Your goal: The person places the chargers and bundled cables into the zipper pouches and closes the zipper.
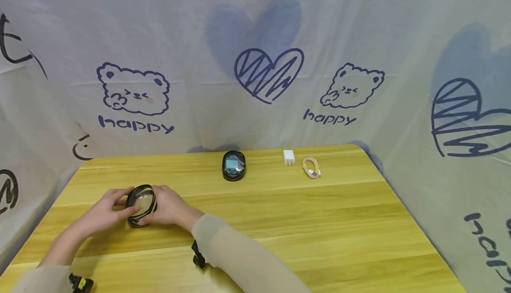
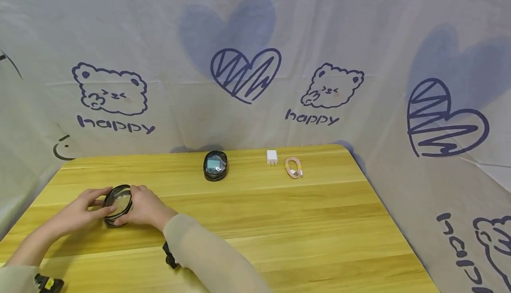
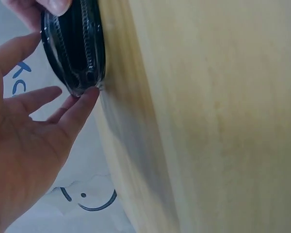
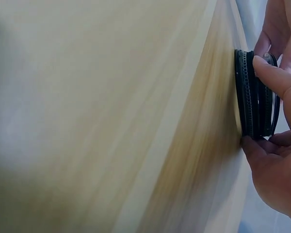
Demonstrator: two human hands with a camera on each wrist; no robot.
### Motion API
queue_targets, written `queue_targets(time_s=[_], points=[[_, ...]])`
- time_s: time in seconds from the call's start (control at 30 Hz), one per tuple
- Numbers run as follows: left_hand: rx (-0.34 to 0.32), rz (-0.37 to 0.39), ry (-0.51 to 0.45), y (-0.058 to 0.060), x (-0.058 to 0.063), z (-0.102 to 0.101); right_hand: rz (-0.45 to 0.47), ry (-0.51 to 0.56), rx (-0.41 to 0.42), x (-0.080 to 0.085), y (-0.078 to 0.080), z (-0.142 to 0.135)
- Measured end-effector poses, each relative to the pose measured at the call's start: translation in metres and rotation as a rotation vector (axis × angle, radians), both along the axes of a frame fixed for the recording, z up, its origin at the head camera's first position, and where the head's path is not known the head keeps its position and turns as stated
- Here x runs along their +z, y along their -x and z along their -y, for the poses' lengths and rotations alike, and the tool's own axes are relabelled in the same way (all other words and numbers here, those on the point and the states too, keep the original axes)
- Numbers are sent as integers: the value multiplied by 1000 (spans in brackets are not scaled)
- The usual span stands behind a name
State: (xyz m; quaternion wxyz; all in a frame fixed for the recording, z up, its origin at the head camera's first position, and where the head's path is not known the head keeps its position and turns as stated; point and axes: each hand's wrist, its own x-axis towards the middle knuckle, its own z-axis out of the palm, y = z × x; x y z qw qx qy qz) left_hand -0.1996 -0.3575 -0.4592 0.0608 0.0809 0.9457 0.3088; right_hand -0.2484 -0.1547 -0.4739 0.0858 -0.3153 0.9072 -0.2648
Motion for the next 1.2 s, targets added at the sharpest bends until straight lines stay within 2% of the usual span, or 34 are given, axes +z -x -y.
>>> queue_targets(time_s=[0.2,0.4,0.53,0.7,1.0,1.2], points=[[-52,33,-90,-4,2,-6,7,17,24,-4,3,-12],[-111,50,-190,-2,-5,-21,20,59,53,-13,8,-39],[-136,33,-186,2,-10,-37,28,82,77,-16,11,-61],[-152,1,-166,9,-15,-61,20,78,79,-16,14,-87],[-204,-3,-196,22,-12,-115,1,53,37,-10,21,-136],[-214,-35,-162,32,-13,-153,-19,68,18,-9,23,-170]])
